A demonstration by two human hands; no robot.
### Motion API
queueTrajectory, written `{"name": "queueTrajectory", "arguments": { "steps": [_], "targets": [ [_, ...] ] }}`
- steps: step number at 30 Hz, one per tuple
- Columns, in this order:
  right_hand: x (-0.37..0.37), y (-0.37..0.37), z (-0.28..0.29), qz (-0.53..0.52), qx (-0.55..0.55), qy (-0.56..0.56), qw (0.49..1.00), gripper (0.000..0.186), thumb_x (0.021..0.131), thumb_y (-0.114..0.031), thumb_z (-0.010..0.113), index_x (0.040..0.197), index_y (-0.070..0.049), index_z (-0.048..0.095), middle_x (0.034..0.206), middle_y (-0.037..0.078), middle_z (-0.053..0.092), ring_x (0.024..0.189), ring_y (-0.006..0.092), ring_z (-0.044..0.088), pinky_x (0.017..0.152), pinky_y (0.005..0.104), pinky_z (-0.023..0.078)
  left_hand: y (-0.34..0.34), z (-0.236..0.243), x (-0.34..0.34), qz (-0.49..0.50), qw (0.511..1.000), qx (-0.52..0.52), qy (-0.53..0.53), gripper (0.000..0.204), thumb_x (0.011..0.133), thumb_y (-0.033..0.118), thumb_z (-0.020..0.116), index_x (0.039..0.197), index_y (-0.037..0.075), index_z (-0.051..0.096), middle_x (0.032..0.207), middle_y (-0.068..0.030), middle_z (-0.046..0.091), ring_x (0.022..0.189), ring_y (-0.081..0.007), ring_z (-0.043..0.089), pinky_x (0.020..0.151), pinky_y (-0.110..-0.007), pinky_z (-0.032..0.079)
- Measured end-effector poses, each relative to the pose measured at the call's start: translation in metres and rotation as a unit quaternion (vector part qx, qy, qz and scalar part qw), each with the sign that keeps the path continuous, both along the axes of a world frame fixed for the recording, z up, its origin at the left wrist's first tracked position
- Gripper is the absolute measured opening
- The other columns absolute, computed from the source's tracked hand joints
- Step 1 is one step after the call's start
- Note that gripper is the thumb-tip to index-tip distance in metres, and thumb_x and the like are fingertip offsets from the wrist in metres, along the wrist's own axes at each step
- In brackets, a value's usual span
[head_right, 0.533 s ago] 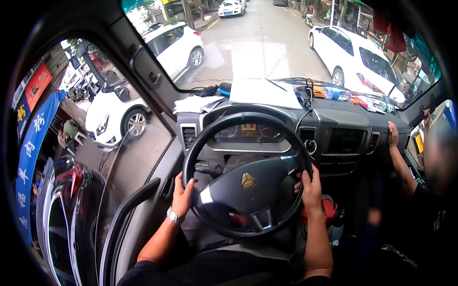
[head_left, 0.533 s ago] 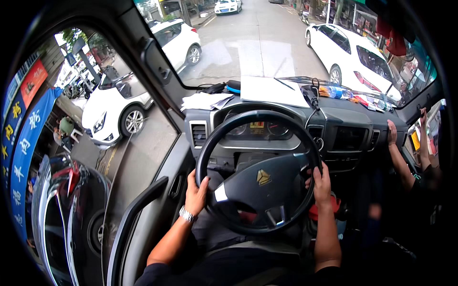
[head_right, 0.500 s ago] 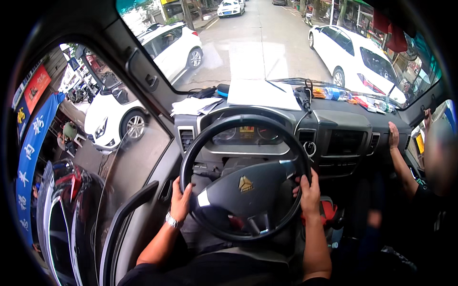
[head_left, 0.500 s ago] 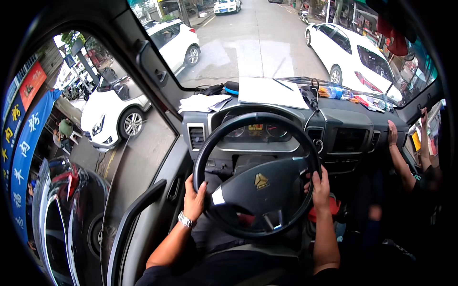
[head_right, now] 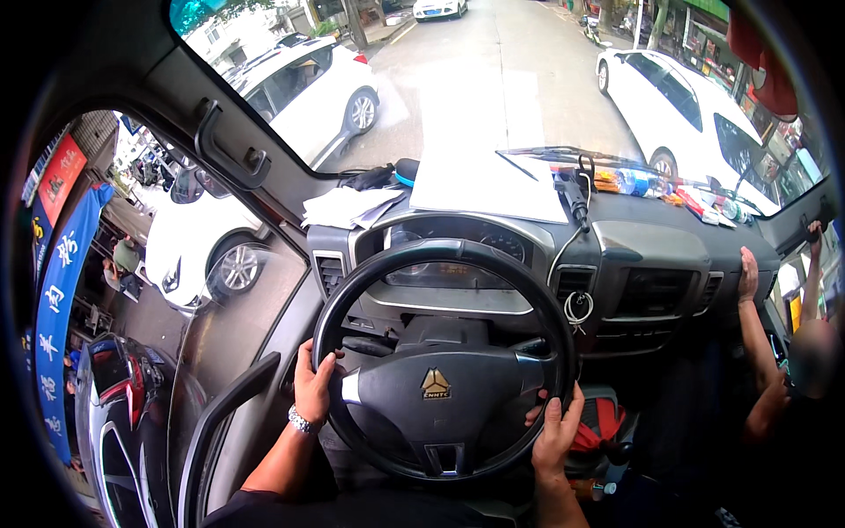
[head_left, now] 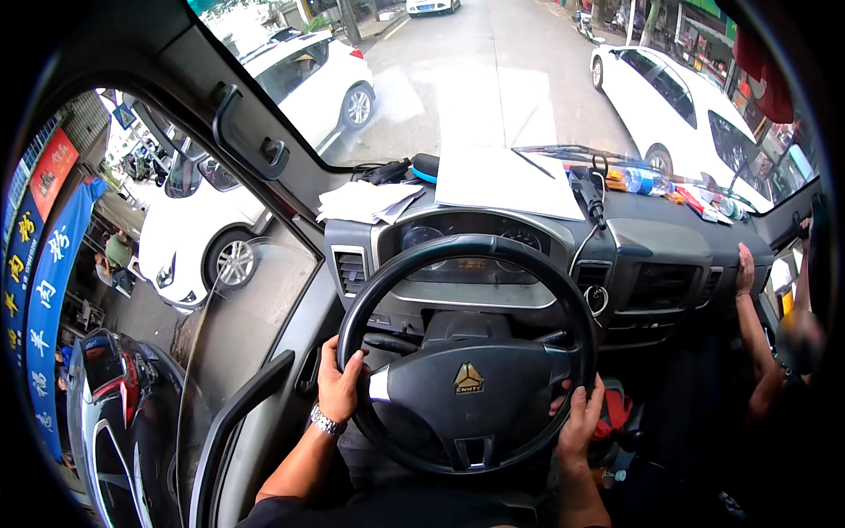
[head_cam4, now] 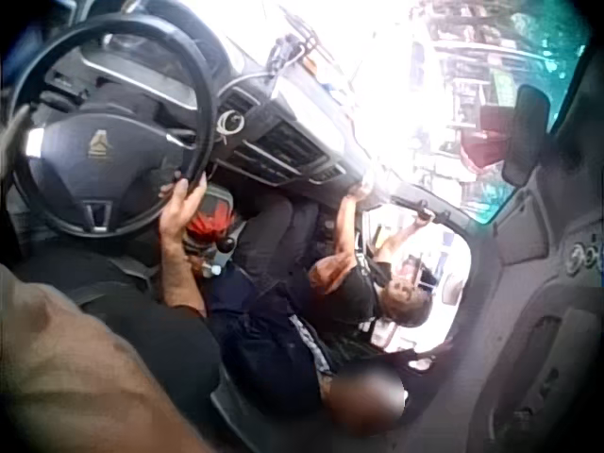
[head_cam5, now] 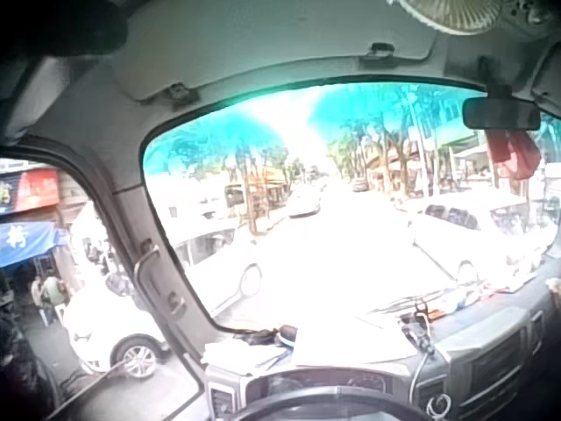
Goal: The person drives a truck along a busy street, steering the wheel and shifting gears while navigating through traffic and pedestrians.
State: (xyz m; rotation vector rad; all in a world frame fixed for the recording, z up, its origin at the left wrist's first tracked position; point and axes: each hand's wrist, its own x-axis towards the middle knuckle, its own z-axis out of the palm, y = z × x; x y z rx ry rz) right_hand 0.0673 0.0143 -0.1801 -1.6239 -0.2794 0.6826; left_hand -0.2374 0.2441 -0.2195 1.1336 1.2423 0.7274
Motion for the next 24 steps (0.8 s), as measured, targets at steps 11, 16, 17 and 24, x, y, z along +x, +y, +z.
{"name": "queueTrajectory", "arguments": {
  "steps": [11, 16, 17, 24],
  "targets": [
    [-0.004, -0.004, -0.015, 0.004, 0.010, -0.022, 1.000, 0.043, 0.109, -0.027, 0.050, 0.143, -0.003, 0.041, 0.106, 0.009, 0.061, 0.070, 0.0115, 0.060, 0.062, 0.0251, 0.050, -0.007, -0.017, -0.013, -0.003, 0.998, 0.062, -0.012, 0.042, 0.101, 0.023, 0.066, 0.133, 0.002, 0.050, 0.097, -0.0035, 0.066, 0.080, -0.0095, 0.062, 0.072, -0.026, 0.052],
    [-0.008, -0.003, -0.014, 0.000, -0.002, -0.045, 0.999, 0.041, 0.109, -0.031, 0.049, 0.140, -0.005, 0.045, 0.105, 0.007, 0.062, 0.070, 0.0104, 0.060, 0.061, 0.0250, 0.050, -0.006, -0.025, -0.016, -0.004, 0.996, 0.089, 0.004, 0.044, 0.100, 0.025, 0.068, 0.133, 0.001, 0.052, 0.095, -0.0039, 0.065, 0.081, -0.0099, 0.061, 0.072, -0.027, 0.052],
    [-0.009, -0.002, -0.013, -0.002, -0.015, -0.060, 0.998, 0.040, 0.109, -0.032, 0.048, 0.138, -0.005, 0.047, 0.104, 0.007, 0.062, 0.070, 0.0102, 0.060, 0.061, 0.0251, 0.050, -0.005, -0.034, -0.018, -0.004, 0.995, 0.095, 0.003, 0.045, 0.100, 0.026, 0.068, 0.133, 0.001, 0.052, 0.096, -0.0047, 0.065, 0.081, -0.0110, 0.061, 0.073, -0.029, 0.052],
    [-0.004, -0.008, -0.023, 0.007, -0.014, -0.063, 0.998, 0.042, 0.109, -0.035, 0.050, 0.139, -0.006, 0.046, 0.104, 0.008, 0.064, 0.069, 0.0119, 0.063, 0.058, 0.0262, 0.051, -0.002, -0.041, -0.015, -0.005, 0.988, 0.153, 0.030, 0.045, 0.100, 0.030, 0.068, 0.131, 0.001, 0.054, 0.091, -0.0015, 0.064, 0.078, -0.0084, 0.057, 0.070, -0.026, 0.048]
  ]
}}
